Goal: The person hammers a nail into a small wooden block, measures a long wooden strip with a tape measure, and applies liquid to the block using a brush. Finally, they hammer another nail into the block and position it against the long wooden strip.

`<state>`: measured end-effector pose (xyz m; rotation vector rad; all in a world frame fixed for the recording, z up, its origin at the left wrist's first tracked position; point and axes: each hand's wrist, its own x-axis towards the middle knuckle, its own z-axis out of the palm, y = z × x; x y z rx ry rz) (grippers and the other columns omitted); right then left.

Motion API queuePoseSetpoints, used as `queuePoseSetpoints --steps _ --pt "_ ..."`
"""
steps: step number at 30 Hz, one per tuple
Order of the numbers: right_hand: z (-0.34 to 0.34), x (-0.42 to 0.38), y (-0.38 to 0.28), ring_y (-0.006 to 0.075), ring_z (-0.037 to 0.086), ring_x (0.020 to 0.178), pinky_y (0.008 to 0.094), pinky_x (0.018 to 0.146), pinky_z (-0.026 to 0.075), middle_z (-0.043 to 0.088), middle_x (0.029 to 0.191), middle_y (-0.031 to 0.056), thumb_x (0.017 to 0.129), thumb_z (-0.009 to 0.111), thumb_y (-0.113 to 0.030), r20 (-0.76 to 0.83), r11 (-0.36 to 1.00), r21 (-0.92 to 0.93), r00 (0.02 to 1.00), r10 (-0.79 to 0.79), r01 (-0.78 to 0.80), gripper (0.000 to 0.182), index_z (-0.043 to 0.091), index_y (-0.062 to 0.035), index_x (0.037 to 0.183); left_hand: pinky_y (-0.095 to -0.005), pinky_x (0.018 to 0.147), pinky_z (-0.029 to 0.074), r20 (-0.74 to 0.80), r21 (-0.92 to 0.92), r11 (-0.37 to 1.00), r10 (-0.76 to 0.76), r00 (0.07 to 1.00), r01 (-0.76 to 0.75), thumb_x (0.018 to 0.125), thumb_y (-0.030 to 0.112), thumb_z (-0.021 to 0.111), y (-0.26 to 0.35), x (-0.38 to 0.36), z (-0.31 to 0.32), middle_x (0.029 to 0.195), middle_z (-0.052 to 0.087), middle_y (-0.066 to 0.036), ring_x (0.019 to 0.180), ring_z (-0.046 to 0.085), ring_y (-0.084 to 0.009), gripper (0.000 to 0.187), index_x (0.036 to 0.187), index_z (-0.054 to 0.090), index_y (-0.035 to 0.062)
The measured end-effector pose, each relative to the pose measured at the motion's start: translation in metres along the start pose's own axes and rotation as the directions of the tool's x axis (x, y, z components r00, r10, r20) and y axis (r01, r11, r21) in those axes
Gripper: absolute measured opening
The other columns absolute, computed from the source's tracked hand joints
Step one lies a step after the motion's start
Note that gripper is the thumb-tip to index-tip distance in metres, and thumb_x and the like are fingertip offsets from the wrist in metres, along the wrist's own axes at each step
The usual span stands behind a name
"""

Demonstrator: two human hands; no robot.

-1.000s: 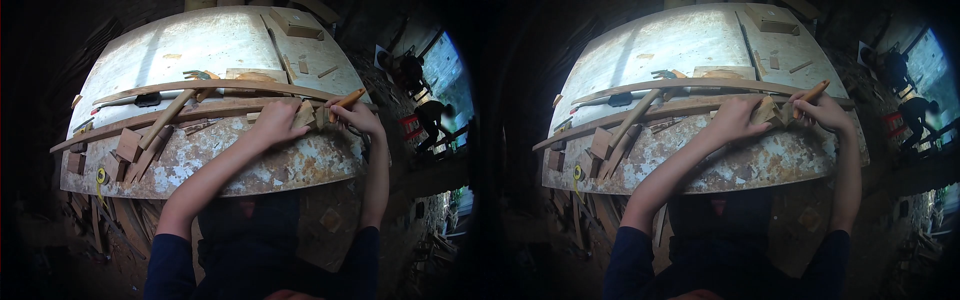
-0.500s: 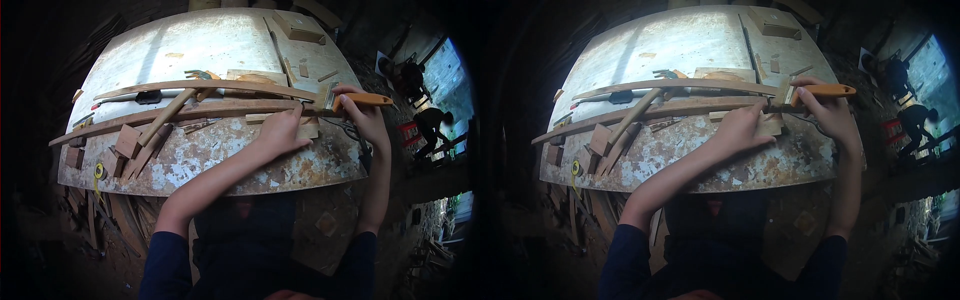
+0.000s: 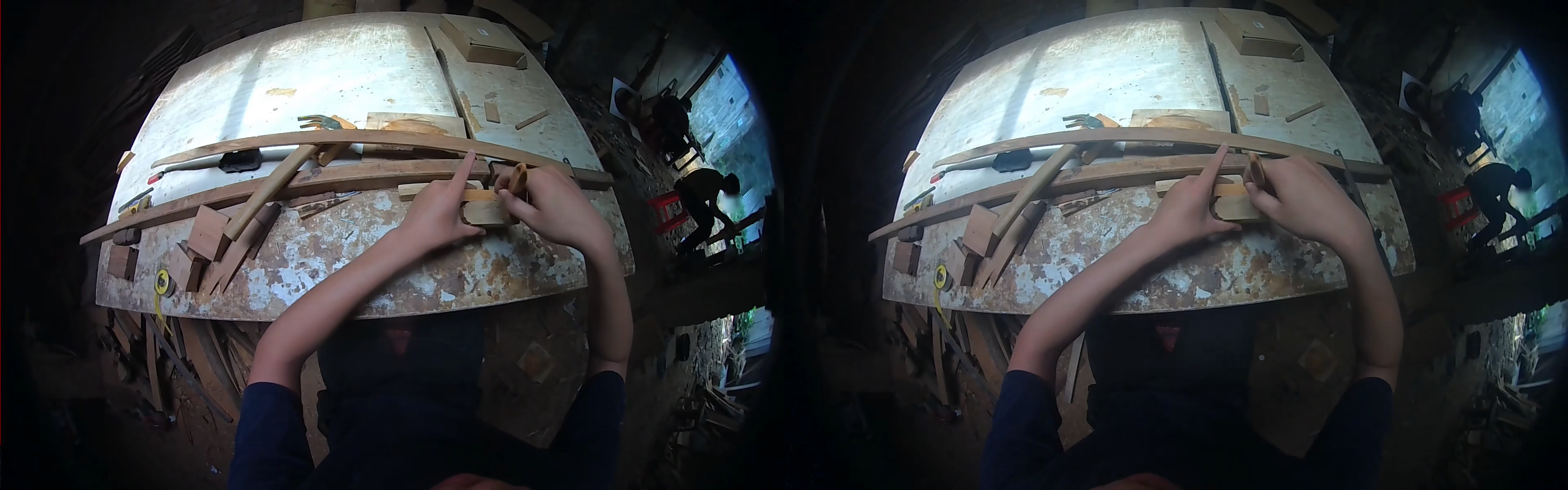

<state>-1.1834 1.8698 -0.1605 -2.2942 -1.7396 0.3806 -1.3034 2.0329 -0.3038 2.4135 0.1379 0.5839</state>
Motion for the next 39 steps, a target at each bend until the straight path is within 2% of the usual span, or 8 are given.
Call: queuePoseSetpoints --steps 3,7,11,15,19,23,26,39 --pt "0.019 0.011 -0.005 0.0281 0.070 0.080 0.0402 0.079 0.054 0.071 0.086 0.0155 0.103 0.062 -0.020 -0.076 0.932 0.215 0.956 -0.282 0.292 0.023 0.070 -0.0005 0.113 -0.0519 0.079 0.059 -0.030 -0.058 0.998 0.026 0.999 -0.028 0.070 0.033 0.095 -0.012 0.001 0.011 0.091 0.073 -0.028 0.085 0.073 -0.0469 0.137 0.168 0.005 -0.0012" --pt "-0.008 0.014 -0.006 0.0251 0.066 0.075 0.0383 0.077 0.053 0.070 0.084 0.0145 0.104 0.063 -0.021 0.146 0.988 -0.080 0.979 0.144 -0.133 0.023 0.069 0.0003 0.110 -0.0522 0.076 0.059 0.022 -0.016 0.999 -0.029 0.999 0.029 0.068 0.035 0.096 -0.008 -0.004 0.002 0.090 0.073 -0.029 0.082 0.073 -0.0471 0.144 0.169 -0.001 -0.0001" --pt "0.016 0.012 -0.012 0.0319 0.072 0.080 0.0443 0.077 0.053 0.073 0.081 0.0149 0.098 0.064 -0.023 -0.056 0.909 0.360 0.977 -0.206 0.212 0.024 0.070 0.0004 0.096 -0.0516 0.075 0.059 0.013 -0.034 0.998 -0.047 0.999 0.048 0.067 0.037 0.098 -0.019 0.004 0.013 0.090 0.074 -0.028 0.083 0.073 -0.0463 0.149 0.169 -0.006 0.0031" --pt "-0.009 0.007 -0.005 0.0325 0.072 0.087 0.0428 0.083 0.053 0.073 0.092 0.0190 0.098 0.065 -0.022 0.185 0.985 -0.099 0.969 0.161 -0.145 0.024 0.071 -0.0016 0.107 -0.0512 0.076 0.059 0.096 0.025 0.992 -0.123 0.988 0.122 0.068 0.036 0.097 0.001 -0.001 -0.004 0.089 0.074 -0.028 0.084 0.073 -0.0462 0.149 0.169 -0.009 0.0060" --pt "0.017 0.003 -0.008 0.0385 0.071 0.083 0.0455 0.079 0.054 0.072 0.084 0.0185 0.092 0.065 -0.020 -0.095 0.941 0.281 0.981 -0.167 0.188 0.022 0.070 -0.0013 0.102 -0.0514 0.077 0.059 0.083 0.020 0.990 -0.144 0.986 0.143 0.069 0.034 0.097 0.005 0.002 -0.004 0.087 0.073 -0.027 0.083 0.072 -0.0464 0.150 0.169 -0.011 0.0046" --pt "-0.011 0.002 0.010 0.0317 0.070 0.072 0.0439 0.074 0.055 0.071 0.081 0.0148 0.100 0.064 -0.023 0.048 0.945 -0.306 0.990 0.135 -0.114 0.025 0.070 0.0016 0.106 -0.0505 0.086 0.058 -0.053 0.042 0.999 -0.017 0.998 0.019 0.068 0.030 0.099 -0.001 -0.004 0.007 0.083 0.073 -0.024 0.085 0.072 -0.0464 0.151 0.167 -0.012 -0.0004" --pt "-0.007 0.008 0.026 0.0207 0.068 0.066 0.0385 0.067 0.055 0.070 0.078 0.0100 0.102 0.063 -0.021 -0.104 0.969 0.243 0.993 0.056 -0.029 0.024 0.069 0.0018 0.104 -0.0488 0.097 0.054 -0.059 0.157 0.987 0.030 0.998 -0.021 0.069 0.025 0.097 0.007 -0.016 0.003 0.092 0.074 -0.023 0.097 0.072 -0.0428 0.148 0.167 -0.009 -0.0025" --pt "0.004 0.019 0.021 0.0190 0.068 0.072 0.0366 0.070 0.054 0.067 0.079 0.0102 0.104 0.062 -0.022 0.308 0.999 0.036 0.951 -0.017 0.006 0.024 0.069 0.0012 0.106 -0.0443 0.111 0.051 0.009 0.235 0.899 0.379 0.925 -0.370 0.092 0.028 0.080 0.018 -0.069 0.009 0.143 0.063 -0.018 0.136 0.059 -0.0357 0.066 0.148 0.057 0.0036"
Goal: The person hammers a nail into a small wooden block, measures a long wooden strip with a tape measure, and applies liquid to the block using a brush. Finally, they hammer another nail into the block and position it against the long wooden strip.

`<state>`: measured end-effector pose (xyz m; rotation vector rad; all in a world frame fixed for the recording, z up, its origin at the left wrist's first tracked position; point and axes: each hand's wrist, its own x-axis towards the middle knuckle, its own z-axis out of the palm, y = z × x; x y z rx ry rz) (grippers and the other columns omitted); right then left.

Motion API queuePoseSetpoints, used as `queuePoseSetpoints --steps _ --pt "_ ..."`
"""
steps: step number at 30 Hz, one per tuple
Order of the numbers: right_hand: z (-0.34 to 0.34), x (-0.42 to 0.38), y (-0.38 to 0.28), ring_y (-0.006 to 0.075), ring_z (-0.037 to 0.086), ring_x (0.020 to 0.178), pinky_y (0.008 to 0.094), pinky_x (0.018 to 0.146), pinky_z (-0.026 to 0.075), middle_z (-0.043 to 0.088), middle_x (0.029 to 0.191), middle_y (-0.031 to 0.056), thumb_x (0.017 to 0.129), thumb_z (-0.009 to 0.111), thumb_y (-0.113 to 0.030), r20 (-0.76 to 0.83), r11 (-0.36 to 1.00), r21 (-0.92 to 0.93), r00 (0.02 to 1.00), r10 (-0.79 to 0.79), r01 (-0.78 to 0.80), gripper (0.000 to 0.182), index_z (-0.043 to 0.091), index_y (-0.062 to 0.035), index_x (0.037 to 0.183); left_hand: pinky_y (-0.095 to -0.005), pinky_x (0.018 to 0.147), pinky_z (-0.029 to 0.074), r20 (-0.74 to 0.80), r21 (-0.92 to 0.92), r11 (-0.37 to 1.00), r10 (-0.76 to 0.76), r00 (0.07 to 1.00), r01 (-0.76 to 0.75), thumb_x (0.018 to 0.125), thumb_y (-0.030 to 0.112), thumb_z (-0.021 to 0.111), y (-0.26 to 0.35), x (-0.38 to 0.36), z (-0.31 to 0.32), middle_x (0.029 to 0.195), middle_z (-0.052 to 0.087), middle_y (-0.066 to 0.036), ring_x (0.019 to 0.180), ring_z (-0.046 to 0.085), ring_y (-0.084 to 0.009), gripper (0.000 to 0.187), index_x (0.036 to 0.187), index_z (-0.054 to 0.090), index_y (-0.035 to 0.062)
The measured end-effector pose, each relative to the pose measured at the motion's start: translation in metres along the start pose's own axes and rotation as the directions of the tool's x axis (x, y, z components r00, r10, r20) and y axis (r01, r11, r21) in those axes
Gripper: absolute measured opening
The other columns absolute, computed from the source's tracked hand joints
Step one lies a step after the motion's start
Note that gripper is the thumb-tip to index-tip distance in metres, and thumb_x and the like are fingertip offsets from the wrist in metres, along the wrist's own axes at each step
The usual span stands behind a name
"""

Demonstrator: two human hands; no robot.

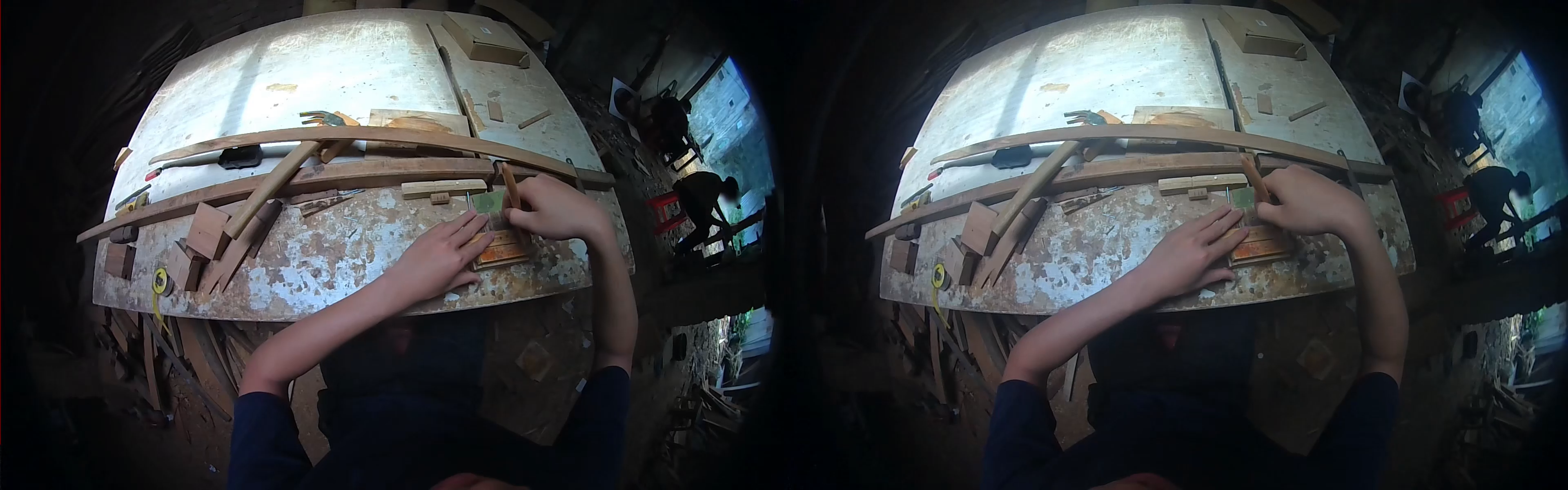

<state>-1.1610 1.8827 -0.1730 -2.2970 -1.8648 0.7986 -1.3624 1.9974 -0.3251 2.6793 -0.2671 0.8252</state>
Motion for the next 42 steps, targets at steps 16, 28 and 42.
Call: queuePoseSetpoints --steps 16,28,42 --pt "0.020 -0.007 -0.034 0.0308 0.068 0.079 0.0405 0.078 0.053 0.069 0.084 0.0125 0.100 0.063 -0.022 -0.054 0.990 0.068 0.991 -0.120 0.123 0.020 0.069 -0.0036 0.104 -0.0459 0.090 0.056 -0.080 -0.398 0.763 -0.582 0.809 0.510 0.085 0.021 0.087 0.013 -0.025 0.006 0.105 0.077 -0.015 0.096 0.072 -0.0381 0.107 0.169 0.022 0.0077" --pt "0.025 -0.005 -0.040 0.0385 0.071 0.083 0.0461 0.078 0.054 0.071 0.083 0.0212 0.099 0.062 -0.024 -0.127 0.989 -0.143 0.990 -0.056 0.038 0.025 0.071 -0.0007 0.104 -0.0417 0.093 0.054 -0.158 -0.345 0.792 -0.578 0.800 0.504 0.085 0.021 0.088 0.025 -0.027 0.009 0.104 0.079 -0.011 0.095 0.072 -0.0319 0.108 0.170 0.023 0.0079" --pt "0.007 -0.013 -0.019 0.0302 0.072 0.081 0.0422 0.079 0.055 0.071 0.082 0.0162 0.098 0.062 -0.022 -0.061 0.958 -0.150 0.969 0.239 -0.246 0.024 0.071 -0.0007 0.102 -0.0422 0.095 0.054 -0.172 -0.333 0.781 -0.602 0.780 0.529 0.086 0.022 0.087 0.029 -0.029 0.013 0.107 0.080 -0.012 0.098 0.071 -0.0338 0.090 0.162 0.041 0.0040"
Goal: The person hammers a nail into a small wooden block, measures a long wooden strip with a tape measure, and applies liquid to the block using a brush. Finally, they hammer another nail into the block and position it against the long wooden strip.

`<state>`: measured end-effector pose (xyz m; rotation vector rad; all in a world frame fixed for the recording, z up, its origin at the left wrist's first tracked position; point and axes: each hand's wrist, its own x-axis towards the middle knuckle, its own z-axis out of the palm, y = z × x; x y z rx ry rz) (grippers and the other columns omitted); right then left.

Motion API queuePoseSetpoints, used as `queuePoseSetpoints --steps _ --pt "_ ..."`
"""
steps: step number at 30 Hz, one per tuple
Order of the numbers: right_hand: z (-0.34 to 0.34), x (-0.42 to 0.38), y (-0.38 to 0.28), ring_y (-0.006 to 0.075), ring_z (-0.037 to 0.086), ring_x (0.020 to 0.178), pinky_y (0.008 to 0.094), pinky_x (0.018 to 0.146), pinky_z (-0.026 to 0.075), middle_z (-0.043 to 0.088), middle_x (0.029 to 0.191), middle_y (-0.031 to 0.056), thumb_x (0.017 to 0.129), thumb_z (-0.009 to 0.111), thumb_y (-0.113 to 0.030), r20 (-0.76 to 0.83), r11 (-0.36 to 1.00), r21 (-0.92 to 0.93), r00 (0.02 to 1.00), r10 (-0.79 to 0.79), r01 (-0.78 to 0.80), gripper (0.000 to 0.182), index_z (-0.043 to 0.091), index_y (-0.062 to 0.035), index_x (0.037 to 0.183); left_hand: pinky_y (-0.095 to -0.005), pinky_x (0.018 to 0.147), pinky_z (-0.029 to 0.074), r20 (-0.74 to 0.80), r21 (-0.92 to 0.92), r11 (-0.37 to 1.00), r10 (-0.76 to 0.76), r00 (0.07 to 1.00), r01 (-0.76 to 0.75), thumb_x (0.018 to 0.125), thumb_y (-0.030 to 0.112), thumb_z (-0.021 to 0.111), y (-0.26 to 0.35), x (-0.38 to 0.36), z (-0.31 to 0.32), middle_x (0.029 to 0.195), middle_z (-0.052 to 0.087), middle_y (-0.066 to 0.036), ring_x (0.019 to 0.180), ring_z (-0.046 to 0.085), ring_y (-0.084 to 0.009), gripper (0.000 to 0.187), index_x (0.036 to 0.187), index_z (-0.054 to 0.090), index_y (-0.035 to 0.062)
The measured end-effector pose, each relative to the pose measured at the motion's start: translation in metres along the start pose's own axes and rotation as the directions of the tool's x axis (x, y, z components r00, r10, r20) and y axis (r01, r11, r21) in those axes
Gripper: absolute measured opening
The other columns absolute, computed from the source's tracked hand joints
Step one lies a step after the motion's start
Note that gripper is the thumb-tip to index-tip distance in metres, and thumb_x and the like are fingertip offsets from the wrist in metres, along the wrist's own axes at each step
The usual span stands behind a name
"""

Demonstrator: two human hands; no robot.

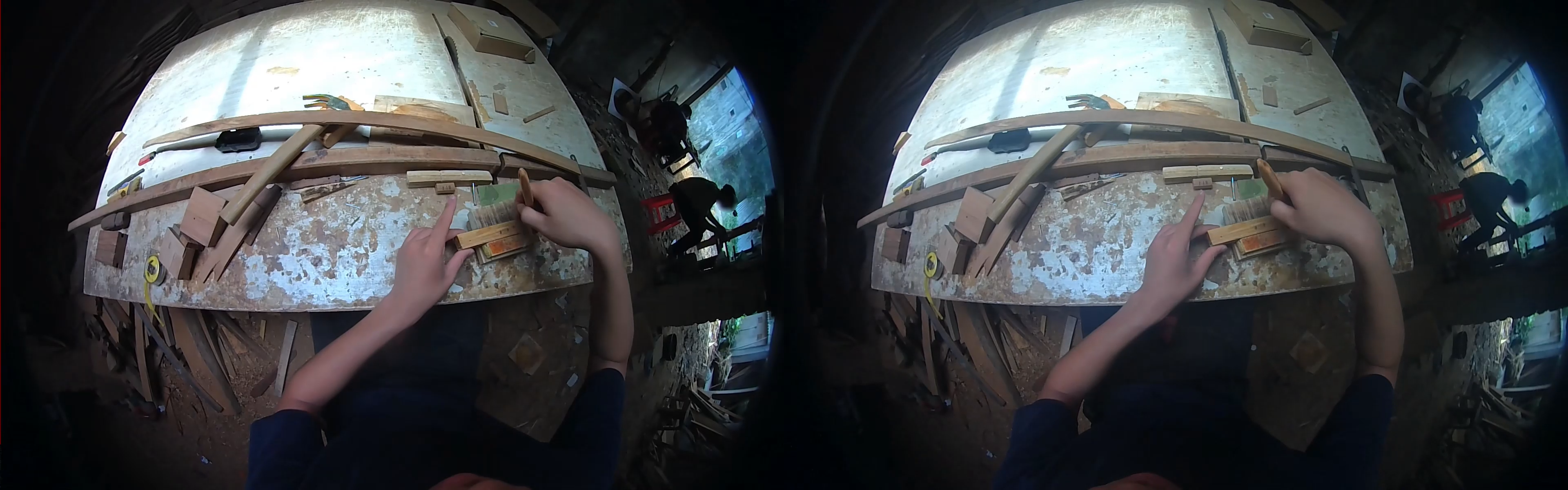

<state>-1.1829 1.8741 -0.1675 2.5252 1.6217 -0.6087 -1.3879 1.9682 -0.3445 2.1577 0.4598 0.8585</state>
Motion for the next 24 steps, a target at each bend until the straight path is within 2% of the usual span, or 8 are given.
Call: queuePoseSetpoints --steps 3,7,12,15,16,19,23,24 --pt "0.013 -0.007 -0.013 0.0332 0.073 0.079 0.0440 0.078 0.055 0.070 0.080 0.0183 0.095 0.062 -0.021 -0.169 0.795 0.521 0.951 -0.261 0.311 0.023 0.071 -0.0004 0.098 -0.0430 0.094 0.054 -0.006 -0.015 1.000 0.025 1.000 -0.025 0.087 0.023 0.087 -0.002 0.001 0.001 0.107 0.080 -0.013 0.100 0.072 -0.0338 0.076 0.153 0.054 0.0040" --pt "0.001 -0.001 0.010 0.0264 0.070 0.083 0.0396 0.080 0.055 0.071 0.085 0.0144 0.101 0.062 -0.026 0.021 0.999 -0.017 0.999 0.031 -0.031 0.027 0.071 -0.0003 0.106 -0.0428 0.086 0.057 0.022 -0.007 1.000 -0.023 0.999 0.023 0.091 0.027 0.083 0.007 0.005 -0.004 0.099 0.078 -0.015 0.090 0.073 -0.0348 0.056 0.139 0.066 0.0031" --pt "0.006 -0.003 0.000 0.0331 0.071 0.083 0.0443 0.081 0.055 0.070 0.085 0.0203 0.098 0.062 -0.022 -0.121 0.912 0.357 0.978 -0.170 0.203 0.025 0.069 0.0014 0.100 -0.0411 0.072 0.060 0.116 -0.044 0.988 -0.143 0.983 0.149 0.096 0.030 0.078 0.010 0.020 0.004 0.087 0.075 -0.019 0.074 0.074 -0.0324 0.047 0.132 0.069 0.0008" --pt "-0.004 0.001 0.013 0.0286 0.069 0.083 0.0409 0.082 0.054 0.069 0.086 0.0165 0.102 0.062 -0.024 -0.084 1.000 0.002 0.996 -0.003 0.003 0.027 0.070 0.0013 0.107 -0.0377 0.071 0.060 0.251 -0.141 0.946 -0.250 0.935 0.291 0.096 0.026 0.079 0.019 0.029 -0.001 0.087 0.074 -0.019 0.075 0.076 -0.0263 0.047 0.133 0.068 -0.0003" --pt "0.002 0.000 0.011 0.0270 0.070 0.082 0.0403 0.082 0.054 0.069 0.084 0.0149 0.103 0.061 -0.023 -0.244 0.960 0.209 0.961 -0.132 0.185 0.027 0.070 0.0019 0.106 -0.0362 0.071 0.061 0.209 -0.194 0.942 -0.232 0.950 0.273 0.095 0.024 0.080 0.019 0.029 0.001 0.088 0.075 -0.018 0.076 0.077 -0.0251 0.047 0.133 0.068 -0.0008" --pt "0.004 -0.002 0.006 0.0259 0.072 0.084 0.0411 0.082 0.055 0.072 0.085 0.0146 0.102 0.062 -0.024 -0.322 0.838 0.422 0.921 -0.218 0.346 0.028 0.071 0.0027 0.106 -0.0324 0.073 0.062 0.128 -0.311 0.924 -0.191 0.973 0.222 0.094 0.018 0.082 0.017 0.024 0.008 0.091 0.075 -0.017 0.079 0.078 -0.0225 0.048 0.134 0.066 -0.0020" --pt "-0.024 -0.001 0.025 0.0181 0.069 0.078 0.0374 0.075 0.055 0.071 0.082 0.0078 0.103 0.063 -0.026 -0.009 0.983 0.183 1.000 -0.017 0.019 0.028 0.070 0.0011 0.108 -0.0318 0.077 0.065 0.126 -0.339 0.926 -0.130 0.984 0.166 0.092 0.015 0.084 0.018 0.018 0.007 0.096 0.076 -0.018 0.085 0.079 -0.0232 0.049 0.135 0.066 -0.0019" --pt "-0.029 -0.010 0.013 0.0154 0.069 0.072 0.0340 0.067 0.055 0.071 0.079 0.0060 0.103 0.062 -0.024 0.009 0.915 0.402 0.999 -0.040 0.033 0.026 0.070 0.0002 0.107 -0.0321 0.078 0.065 0.122 -0.339 0.929 -0.111 0.986 0.146 0.092 0.014 0.084 0.020 0.017 0.007 0.097 0.076 -0.018 0.087 0.079 -0.0237 0.050 0.135 0.066 -0.0016"
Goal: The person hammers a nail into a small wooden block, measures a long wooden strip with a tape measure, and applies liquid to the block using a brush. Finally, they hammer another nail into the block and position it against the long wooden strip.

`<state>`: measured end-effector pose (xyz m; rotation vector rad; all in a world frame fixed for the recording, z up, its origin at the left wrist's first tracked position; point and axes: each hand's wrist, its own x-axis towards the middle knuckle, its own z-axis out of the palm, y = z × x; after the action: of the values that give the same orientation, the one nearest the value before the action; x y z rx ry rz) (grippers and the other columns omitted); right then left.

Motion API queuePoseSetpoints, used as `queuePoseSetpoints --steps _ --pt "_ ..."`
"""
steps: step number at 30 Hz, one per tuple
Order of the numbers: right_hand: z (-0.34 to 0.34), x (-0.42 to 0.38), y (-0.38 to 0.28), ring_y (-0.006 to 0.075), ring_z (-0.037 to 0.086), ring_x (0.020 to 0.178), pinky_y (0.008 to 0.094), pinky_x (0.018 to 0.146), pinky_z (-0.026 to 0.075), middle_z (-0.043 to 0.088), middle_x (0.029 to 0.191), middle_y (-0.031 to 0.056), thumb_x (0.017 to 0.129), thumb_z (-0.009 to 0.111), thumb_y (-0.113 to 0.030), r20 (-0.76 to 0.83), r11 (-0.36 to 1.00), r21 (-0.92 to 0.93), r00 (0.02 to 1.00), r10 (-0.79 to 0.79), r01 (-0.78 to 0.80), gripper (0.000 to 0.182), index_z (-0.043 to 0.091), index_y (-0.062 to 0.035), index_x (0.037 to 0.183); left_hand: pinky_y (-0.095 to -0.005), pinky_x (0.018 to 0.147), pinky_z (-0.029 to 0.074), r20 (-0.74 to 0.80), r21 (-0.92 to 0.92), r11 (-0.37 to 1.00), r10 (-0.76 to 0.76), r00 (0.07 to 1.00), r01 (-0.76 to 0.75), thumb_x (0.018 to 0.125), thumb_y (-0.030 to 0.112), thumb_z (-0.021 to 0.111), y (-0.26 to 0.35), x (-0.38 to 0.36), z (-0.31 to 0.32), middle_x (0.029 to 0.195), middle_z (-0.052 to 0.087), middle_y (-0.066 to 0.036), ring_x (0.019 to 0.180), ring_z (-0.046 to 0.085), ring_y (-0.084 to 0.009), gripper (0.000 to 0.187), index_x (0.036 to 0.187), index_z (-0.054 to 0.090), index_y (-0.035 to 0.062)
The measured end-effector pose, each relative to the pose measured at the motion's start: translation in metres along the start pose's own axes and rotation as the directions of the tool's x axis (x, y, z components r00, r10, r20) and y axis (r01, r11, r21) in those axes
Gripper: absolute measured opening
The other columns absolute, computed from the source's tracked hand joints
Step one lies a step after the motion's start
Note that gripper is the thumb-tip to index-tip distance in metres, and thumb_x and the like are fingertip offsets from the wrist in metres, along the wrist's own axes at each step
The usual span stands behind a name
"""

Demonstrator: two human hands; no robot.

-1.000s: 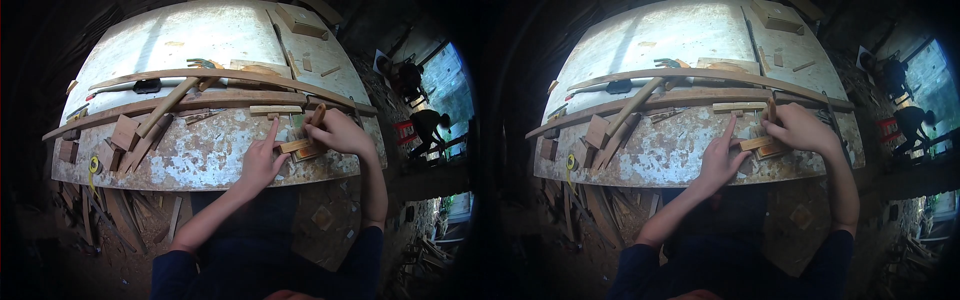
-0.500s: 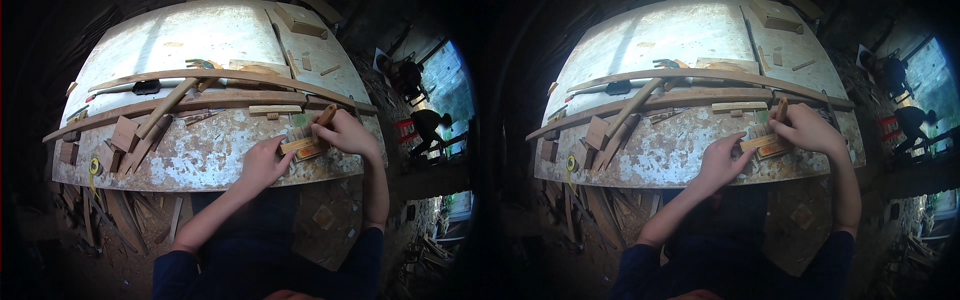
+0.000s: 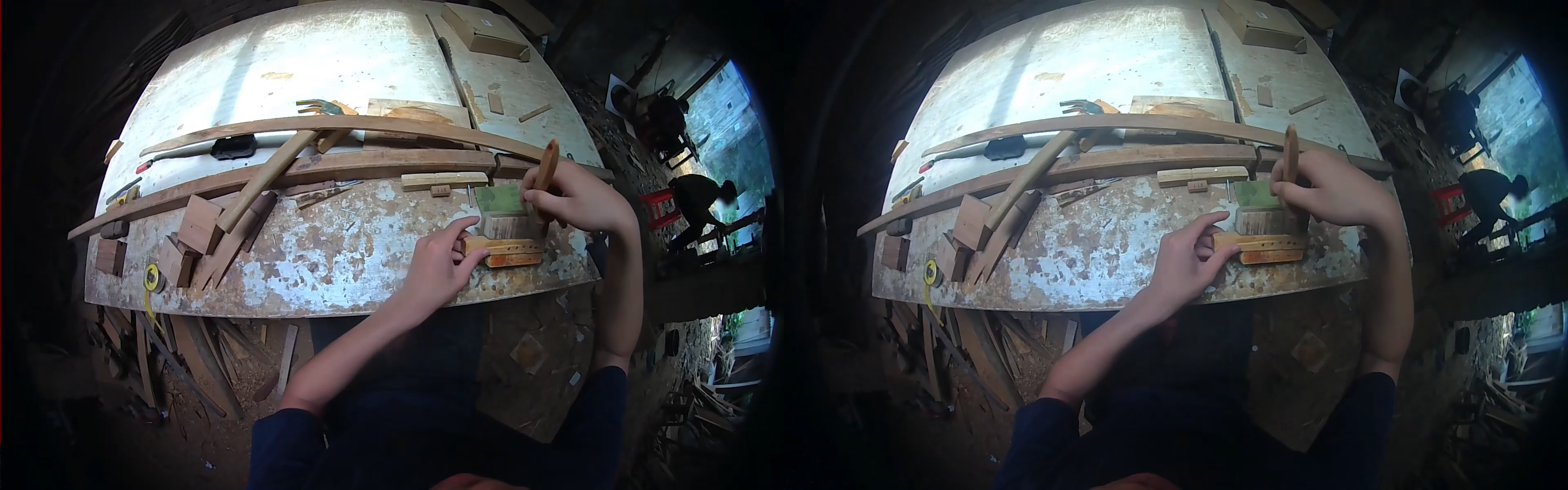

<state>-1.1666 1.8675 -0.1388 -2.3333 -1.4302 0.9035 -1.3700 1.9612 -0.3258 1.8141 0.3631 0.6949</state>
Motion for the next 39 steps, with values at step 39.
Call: queuePoseSetpoints --steps 39 --pt "0.034 -0.023 -0.001 0.0296 0.071 0.075 0.0420 0.074 0.055 0.070 0.083 0.0141 0.100 0.061 -0.016 -0.052 0.960 0.027 0.959 -0.278 0.280 0.018 0.070 -0.0001 0.105 -0.0392 0.080 0.062 0.044 0.101 0.976 0.192 0.980 -0.196 0.088 0.011 0.084 -0.023 -0.012 0.004 0.104 0.075 -0.018 0.090 0.076 -0.0343 0.032 0.116 0.074 -0.0031"
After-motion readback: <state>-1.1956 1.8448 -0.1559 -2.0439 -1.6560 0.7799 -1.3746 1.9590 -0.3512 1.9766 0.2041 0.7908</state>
